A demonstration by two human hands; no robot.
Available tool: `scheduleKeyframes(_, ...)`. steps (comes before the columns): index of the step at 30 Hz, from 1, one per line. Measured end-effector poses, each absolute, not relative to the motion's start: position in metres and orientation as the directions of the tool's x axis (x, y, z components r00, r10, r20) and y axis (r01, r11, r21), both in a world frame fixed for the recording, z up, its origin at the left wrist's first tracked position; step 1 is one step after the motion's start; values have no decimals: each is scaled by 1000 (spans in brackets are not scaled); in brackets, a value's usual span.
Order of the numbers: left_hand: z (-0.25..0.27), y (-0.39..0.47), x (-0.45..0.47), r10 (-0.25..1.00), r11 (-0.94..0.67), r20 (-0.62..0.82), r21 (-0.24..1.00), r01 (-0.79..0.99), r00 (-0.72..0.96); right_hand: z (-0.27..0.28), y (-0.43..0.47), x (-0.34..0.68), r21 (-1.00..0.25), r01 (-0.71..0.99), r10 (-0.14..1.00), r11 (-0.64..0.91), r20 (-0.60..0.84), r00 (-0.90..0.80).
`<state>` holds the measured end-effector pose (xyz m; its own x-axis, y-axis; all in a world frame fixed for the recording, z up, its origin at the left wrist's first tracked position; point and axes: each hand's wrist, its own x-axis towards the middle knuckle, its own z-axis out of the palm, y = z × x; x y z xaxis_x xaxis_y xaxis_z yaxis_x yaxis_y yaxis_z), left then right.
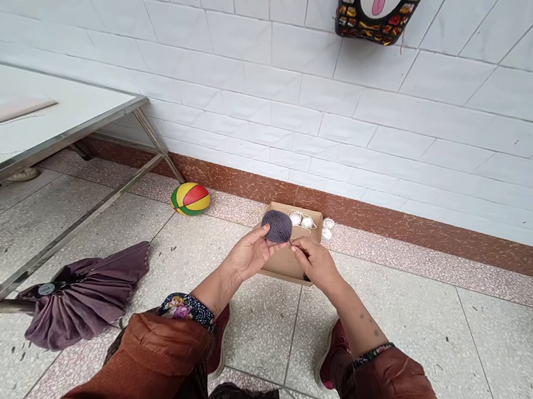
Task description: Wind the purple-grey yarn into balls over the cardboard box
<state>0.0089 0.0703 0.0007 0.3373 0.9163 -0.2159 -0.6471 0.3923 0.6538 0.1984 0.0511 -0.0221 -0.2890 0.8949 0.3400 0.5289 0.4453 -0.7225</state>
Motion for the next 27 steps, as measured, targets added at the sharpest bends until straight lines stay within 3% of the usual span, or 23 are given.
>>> scheduleKeyframes(6, -5, 69, 11, 936, 337, -233, 812, -476, 265, -4, 43, 195, -740, 419, 842, 526, 383, -381)
scheduleKeyframes(11, -6, 66, 15, 943, 261, -193, 934, -245, 272, 9, 42, 199, -846, 335, 902, 414, 332, -276)
scheduleKeyframes(15, -6, 61, 15, 881, 278, -211, 955, -102, 424, 5, 49, 205, -835, 357, 909, 417, 383, -165)
scheduleKeyframes(21, 1, 52, 18, 753, 451, -194, 848, -279, 628, -10, 61, 208, -833, 404, 915, 378, 403, -26)
scheduleKeyframes(27, 5, 59, 17, 851, 413, -141, 776, -477, 506, -27, 63, 204, -795, 506, 937, 334, 339, -86)
